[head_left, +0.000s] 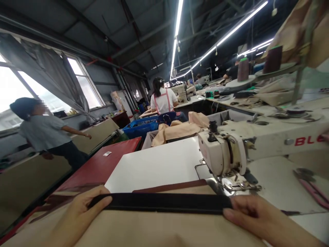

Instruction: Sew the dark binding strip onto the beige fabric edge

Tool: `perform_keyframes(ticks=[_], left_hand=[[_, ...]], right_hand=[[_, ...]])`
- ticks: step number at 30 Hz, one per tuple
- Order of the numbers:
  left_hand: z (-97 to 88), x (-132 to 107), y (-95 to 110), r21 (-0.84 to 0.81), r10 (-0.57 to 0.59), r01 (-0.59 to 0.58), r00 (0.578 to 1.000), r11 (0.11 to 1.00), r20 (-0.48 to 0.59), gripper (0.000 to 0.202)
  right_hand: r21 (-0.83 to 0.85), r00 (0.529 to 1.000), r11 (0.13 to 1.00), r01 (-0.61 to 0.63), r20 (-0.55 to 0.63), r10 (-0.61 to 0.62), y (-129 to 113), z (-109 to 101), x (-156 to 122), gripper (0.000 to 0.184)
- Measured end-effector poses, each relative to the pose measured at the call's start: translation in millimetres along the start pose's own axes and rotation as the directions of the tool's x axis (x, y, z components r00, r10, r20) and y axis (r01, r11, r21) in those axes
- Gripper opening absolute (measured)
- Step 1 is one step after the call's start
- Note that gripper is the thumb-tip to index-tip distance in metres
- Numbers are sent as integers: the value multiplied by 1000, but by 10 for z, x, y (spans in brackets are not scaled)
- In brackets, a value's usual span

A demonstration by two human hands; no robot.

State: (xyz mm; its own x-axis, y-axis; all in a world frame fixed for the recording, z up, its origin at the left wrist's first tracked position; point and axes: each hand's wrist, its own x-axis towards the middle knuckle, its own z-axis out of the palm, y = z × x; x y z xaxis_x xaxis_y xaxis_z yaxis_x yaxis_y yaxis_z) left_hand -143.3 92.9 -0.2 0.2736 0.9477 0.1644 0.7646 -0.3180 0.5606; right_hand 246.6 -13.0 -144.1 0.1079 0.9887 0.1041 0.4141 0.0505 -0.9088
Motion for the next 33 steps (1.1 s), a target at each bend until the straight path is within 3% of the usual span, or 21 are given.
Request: perform_keyframes(ticks=[3,6,8,12,14,16,18,21,24,26,29,33], left_hand=[[261,344,-169,141,17,-34,993,989,116,30],[676,581,12,323,133,-206,963,924,234,21],[1046,682,286,321,215,-303,935,898,280,25],[1827,764,778,238,280,-363,904,901,322,32],[2108,759,885,203,295,-372,898,906,328,29],[2258,725,913,175,299,-369,895,913,330,27],[2269,654,919,145,305,-369,890,918,338,33],[2098,485,1000,12,400,-429,853,903,336,45],[1883,283,1195,-106,574,-567,782,817,243,48],[1803,159,1326,-85,624,-619,763,781,169,44],[1791,20,1432,-89,599,-593,791,800,123,35],[1821,-63,1444,-165,534,-510,830,844,163,32]], right_hand=[[-146,999,989,33,18,-31,-8,136,490,39],[-326,999,945,38,-25,-48,60,206,757,29],[-406,998,913,32,-34,-51,106,229,791,25],[-466,997,885,19,-63,-54,152,266,724,21],[-456,994,890,15,-86,-60,164,272,686,20],[-414,992,910,34,-96,-81,163,253,631,22],[-345,986,935,79,-111,-124,126,200,531,27],[-241,968,960,144,-167,-188,-29,74,282,28],[-67,974,982,175,-135,-183,-268,-54,8,31],[38,977,980,196,-97,-191,-410,-104,-124,30],[79,975,976,201,-111,-192,-514,-123,-229,28],[39,978,985,168,-129,-162,-497,-118,-281,30]])
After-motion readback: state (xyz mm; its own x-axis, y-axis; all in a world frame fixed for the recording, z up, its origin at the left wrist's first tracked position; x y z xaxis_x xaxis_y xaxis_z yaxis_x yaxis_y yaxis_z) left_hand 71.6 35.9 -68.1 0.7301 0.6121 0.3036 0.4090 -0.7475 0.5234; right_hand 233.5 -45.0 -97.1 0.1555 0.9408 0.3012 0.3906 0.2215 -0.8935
